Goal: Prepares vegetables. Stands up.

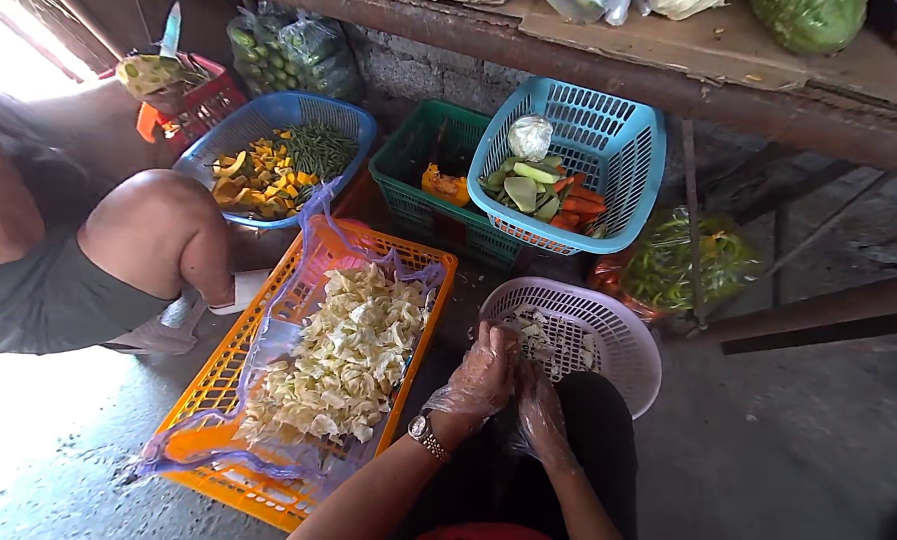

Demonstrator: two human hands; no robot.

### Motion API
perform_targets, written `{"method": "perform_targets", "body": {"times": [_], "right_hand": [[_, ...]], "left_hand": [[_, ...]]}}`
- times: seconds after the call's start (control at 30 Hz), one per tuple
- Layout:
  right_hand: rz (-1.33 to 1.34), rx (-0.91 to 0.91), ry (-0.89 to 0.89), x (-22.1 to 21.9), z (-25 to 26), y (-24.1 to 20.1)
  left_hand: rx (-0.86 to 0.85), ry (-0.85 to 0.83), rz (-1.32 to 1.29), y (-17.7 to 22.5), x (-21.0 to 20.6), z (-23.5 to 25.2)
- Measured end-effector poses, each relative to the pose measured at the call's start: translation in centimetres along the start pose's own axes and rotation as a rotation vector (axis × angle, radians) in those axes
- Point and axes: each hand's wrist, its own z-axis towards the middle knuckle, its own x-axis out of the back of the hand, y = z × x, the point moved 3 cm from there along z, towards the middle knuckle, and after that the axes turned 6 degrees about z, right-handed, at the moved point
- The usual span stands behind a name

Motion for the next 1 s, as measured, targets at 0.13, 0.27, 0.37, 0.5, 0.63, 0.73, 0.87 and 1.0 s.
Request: {"method": "perform_targets", "body": {"times": [0.13,0.27,0.37,0.5,0.63,0.73,0.87,1.0], "right_hand": [[0.042,0.000,0.013,-0.2,0.0,0.4],[0.043,0.008,0.052,-0.3,-0.5,0.7],[0.084,-0.068,0.039,-0.3,-0.1,0.7],[0.095,-0.134,0.002,-1.2,-1.5,2.3],[0.170,-0.289,-0.106,-2.3,-1.6,5.6],[0.267,-0.230,0.014,-1.8,-1.2,5.0],[0.645,-0.067,0.109,0.5,0.5,2.7],[0.840,0.104,-0.117,2.3,1.2,-2.7]], "left_hand": [[0.028,-0.048,0.053,0.3,-0.3,0.0],[0.013,-0.088,0.049,0.4,-0.3,-0.1],[0.081,-0.215,0.051,0.8,0.0,0.3],[0.004,0.002,-0.052,0.4,0.1,-0.1],[-0.178,0.196,-0.146,-0.4,0.0,0.3],[-0.227,0.156,-0.367,-1.3,0.1,-0.1],[-0.157,0.062,-0.745,-1.8,1.2,-0.4],[-0.192,-0.023,-0.799,-1.7,3.0,-1.6]]}}
